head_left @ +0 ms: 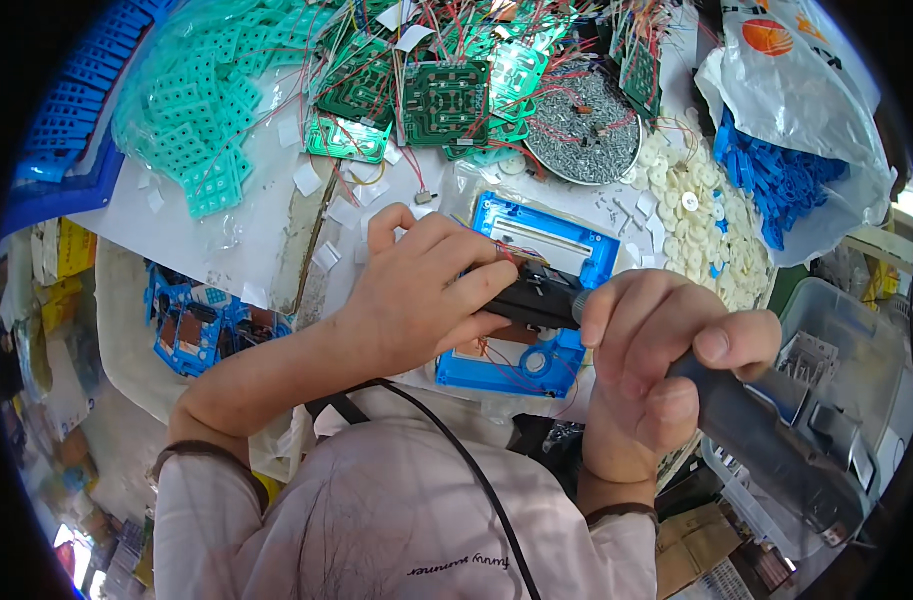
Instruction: Assembling components into a blue electronic toy casing using an electric screwdriver at a factory workstation.
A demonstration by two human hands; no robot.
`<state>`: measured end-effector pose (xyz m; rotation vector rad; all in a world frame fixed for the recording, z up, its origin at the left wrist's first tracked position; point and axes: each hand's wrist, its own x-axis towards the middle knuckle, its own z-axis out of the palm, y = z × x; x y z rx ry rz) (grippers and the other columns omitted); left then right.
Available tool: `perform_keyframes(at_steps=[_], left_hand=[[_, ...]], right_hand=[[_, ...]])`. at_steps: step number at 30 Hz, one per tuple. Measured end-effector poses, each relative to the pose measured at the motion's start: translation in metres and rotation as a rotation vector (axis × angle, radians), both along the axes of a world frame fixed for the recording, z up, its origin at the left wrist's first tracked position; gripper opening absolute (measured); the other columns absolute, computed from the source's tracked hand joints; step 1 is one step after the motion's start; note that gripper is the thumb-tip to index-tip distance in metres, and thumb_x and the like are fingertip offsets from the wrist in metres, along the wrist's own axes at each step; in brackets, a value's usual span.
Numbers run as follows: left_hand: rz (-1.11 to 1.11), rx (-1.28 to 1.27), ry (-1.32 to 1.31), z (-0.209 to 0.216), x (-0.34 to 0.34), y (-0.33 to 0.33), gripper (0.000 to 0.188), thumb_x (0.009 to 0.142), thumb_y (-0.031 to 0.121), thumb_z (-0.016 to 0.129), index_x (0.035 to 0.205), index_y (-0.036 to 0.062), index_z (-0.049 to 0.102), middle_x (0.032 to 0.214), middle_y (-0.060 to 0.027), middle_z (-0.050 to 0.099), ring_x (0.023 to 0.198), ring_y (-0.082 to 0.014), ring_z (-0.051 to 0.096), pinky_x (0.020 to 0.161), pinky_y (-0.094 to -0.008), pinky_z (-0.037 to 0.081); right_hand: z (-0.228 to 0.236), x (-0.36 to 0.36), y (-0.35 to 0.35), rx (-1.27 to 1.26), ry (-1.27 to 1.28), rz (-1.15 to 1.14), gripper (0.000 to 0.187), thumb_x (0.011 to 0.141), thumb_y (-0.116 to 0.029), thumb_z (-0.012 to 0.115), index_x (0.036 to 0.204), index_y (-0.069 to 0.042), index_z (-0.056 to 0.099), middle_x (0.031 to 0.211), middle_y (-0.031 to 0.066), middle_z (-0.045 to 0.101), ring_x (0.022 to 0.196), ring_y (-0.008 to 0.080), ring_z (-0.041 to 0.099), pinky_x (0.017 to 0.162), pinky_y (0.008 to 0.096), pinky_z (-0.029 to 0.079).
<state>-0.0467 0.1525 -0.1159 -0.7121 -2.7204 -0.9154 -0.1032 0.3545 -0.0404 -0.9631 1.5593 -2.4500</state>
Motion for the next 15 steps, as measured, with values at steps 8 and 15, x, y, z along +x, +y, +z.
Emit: perform_keyframes(at_steps=[8, 15], left_hand=[[-0.005, 0.097, 0.020, -0.006, -0.002, 0.000, 0.052, 0.072, 0.040, 0.080, 0.116, 0.0173, 0.064, 0.108, 0.0021, 0.061, 0.099, -0.0205, 0.057, 0.090, -0.0470, 0.029], [0.004, 0.139, 0.037, -0.010, -0.003, 0.001, 0.050, 0.074, 0.040, 0.079, 0.114, 0.0156, 0.065, 0.106, 0.0016, 0.063, 0.098, -0.0190, 0.057, 0.090, -0.0460, 0.030]], right_hand=[[-0.007, 0.002, -0.007, 0.068, 0.064, -0.011, 0.034, 0.089, -0.012, 0.075, 0.107, -0.010, 0.047, 0.067, 0.0054, 0.057, 0.057, 0.0198, 0.055, 0.058, 0.0385, 0.053], [-0.009, 0.001, -0.012, 0.158, 0.147, -0.018, 0.033, 0.091, -0.015, 0.075, 0.106, -0.011, 0.046, 0.067, 0.0054, 0.058, 0.053, 0.0188, 0.056, 0.055, 0.0366, 0.054]])
